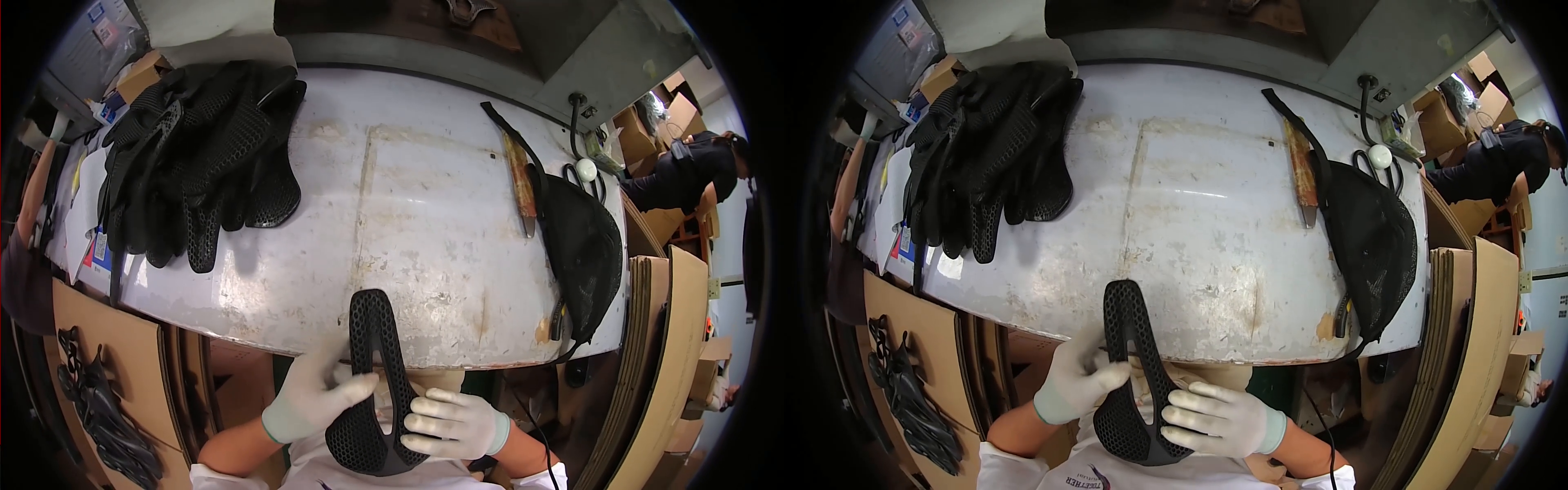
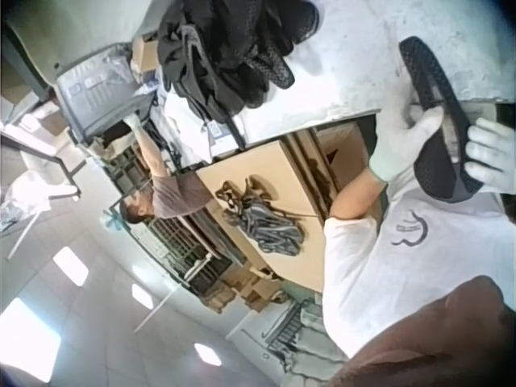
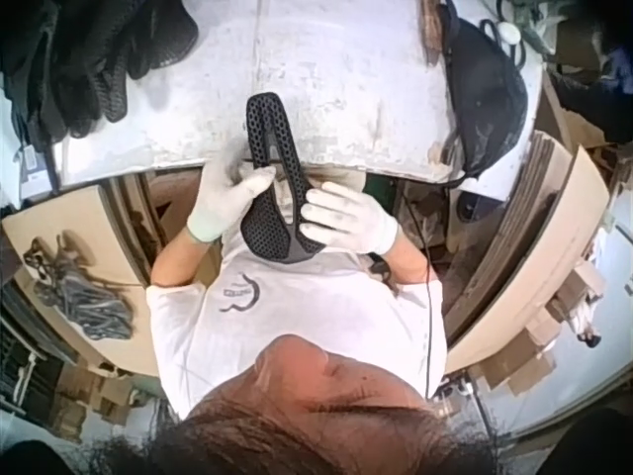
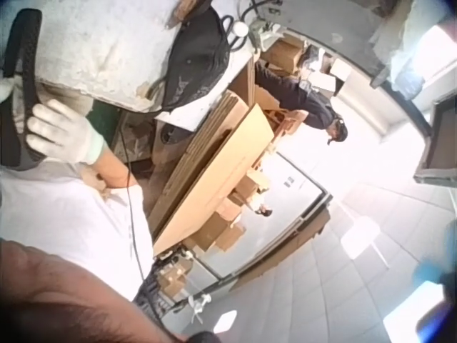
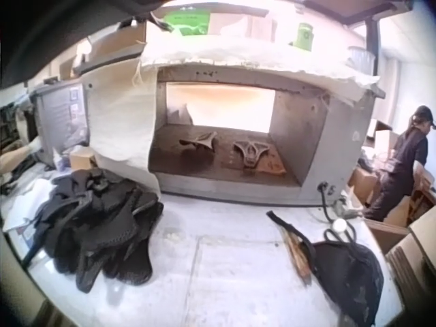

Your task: Inspecting and assembling 3D-printed or mesh bicycle saddle covers onto their bases in a factory setting.

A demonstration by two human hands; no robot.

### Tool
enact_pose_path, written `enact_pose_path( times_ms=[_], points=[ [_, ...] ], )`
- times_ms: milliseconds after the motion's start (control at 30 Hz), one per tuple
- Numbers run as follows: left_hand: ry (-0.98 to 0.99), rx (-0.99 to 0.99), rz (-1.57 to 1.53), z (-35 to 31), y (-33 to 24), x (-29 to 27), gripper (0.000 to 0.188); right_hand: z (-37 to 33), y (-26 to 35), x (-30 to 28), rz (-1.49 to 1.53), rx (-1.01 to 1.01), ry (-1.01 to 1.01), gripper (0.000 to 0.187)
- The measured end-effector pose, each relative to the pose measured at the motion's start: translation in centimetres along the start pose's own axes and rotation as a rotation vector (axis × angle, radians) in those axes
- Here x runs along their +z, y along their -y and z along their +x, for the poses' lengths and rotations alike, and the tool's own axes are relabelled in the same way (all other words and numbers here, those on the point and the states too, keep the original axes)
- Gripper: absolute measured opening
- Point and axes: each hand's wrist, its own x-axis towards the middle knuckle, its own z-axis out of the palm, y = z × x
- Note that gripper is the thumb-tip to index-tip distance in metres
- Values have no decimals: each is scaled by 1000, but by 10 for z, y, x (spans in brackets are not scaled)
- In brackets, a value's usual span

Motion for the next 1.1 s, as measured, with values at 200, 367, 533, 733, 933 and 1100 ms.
enact_pose_path(
  times_ms=[200,367,533,733,933,1100],
  points=[
    [100,-118,87,-21,-13,7,65,15,32,-6,885,826,-369,55],
    [248,-215,-54,-26,-20,15,68,42,-4,-17,1008,944,-3,48],
    [252,-195,-9,-31,-19,14,65,43,0,-10,971,881,-40,45],
    [226,-133,214,-40,-30,13,63,34,6,-7,902,760,99,70],
    [259,389,557,-18,-15,5,52,50,-4,-19,268,319,-319,65],
    [318,787,522,-14,18,3,41,52,4,-23,288,214,-201,55]
  ],
)
